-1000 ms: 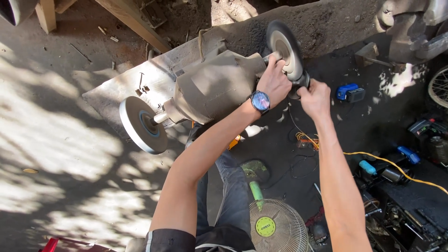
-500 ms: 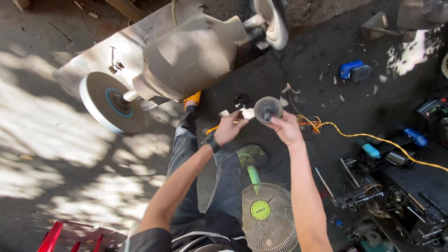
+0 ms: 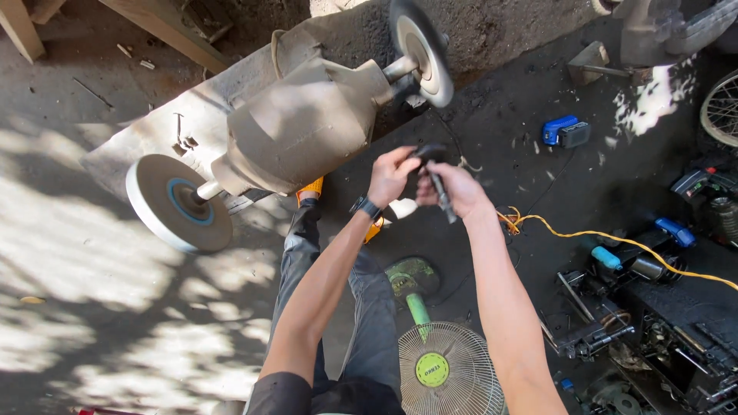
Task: The person walks to a bench grinder and uses it to grind a metal part held in both hands. They rotate the part to grind different surfaces and edges, then inspect it before continuing to grind. The person repeats this process with another metal part.
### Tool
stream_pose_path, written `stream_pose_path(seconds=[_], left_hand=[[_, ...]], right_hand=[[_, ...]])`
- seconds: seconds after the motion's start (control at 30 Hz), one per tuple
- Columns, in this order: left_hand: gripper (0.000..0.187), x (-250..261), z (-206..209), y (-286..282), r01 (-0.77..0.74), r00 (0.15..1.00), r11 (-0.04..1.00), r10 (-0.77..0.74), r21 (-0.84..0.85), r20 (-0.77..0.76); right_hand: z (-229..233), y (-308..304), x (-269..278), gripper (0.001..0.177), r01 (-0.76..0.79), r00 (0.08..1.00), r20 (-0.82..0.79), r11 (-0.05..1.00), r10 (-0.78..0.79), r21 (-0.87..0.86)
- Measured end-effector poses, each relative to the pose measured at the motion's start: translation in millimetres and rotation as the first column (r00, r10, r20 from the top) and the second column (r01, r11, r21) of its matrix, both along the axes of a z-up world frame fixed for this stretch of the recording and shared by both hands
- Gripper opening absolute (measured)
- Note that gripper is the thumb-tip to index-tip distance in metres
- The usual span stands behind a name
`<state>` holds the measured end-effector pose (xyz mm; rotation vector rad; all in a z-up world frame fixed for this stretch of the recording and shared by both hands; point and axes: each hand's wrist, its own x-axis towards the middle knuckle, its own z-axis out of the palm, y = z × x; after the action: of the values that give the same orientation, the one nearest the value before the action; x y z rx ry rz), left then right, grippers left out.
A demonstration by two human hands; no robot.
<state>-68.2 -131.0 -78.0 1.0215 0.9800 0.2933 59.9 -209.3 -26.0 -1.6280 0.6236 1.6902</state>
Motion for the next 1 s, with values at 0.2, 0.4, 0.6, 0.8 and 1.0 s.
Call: stream_pose_path(seconds=[0.2, 0.4, 0.6, 0.8, 1.0], left_hand=[[0.022, 70, -54, 16, -0.065, 0.997, 0.993, 0.060, -0.094, -0.050], [0.035, 33, -62, 7, -0.215, 0.967, 0.919, 0.153, -0.331, -0.203], [0.044, 17, -15, 22, -0.062, 0.982, 0.983, 0.030, -0.171, -0.186], [0.026, 72, -61, -10, 0.101, 0.989, 0.986, -0.084, 0.133, -0.125], [0.041, 33, -99, -39, -0.143, 0.897, 0.989, 0.146, 0.038, -0.417]], right_hand=[[12, 61, 38, 0.010, 0.516, 0.839, -0.302, 0.837, -0.452, 0.182], [-7, 89, 6, 0.013, 0.218, 0.975, -0.045, 0.975, -0.216, 0.034], [52, 123, -17, 0.029, -0.639, 0.634, 0.426, 0.747, 0.646, -0.182], [54, 83, 23, 0.009, 0.466, 0.881, -0.127, 0.881, -0.455, 0.078], [-10, 91, 0, 0.016, 0.248, 0.968, -0.030, 0.969, -0.248, 0.002]])
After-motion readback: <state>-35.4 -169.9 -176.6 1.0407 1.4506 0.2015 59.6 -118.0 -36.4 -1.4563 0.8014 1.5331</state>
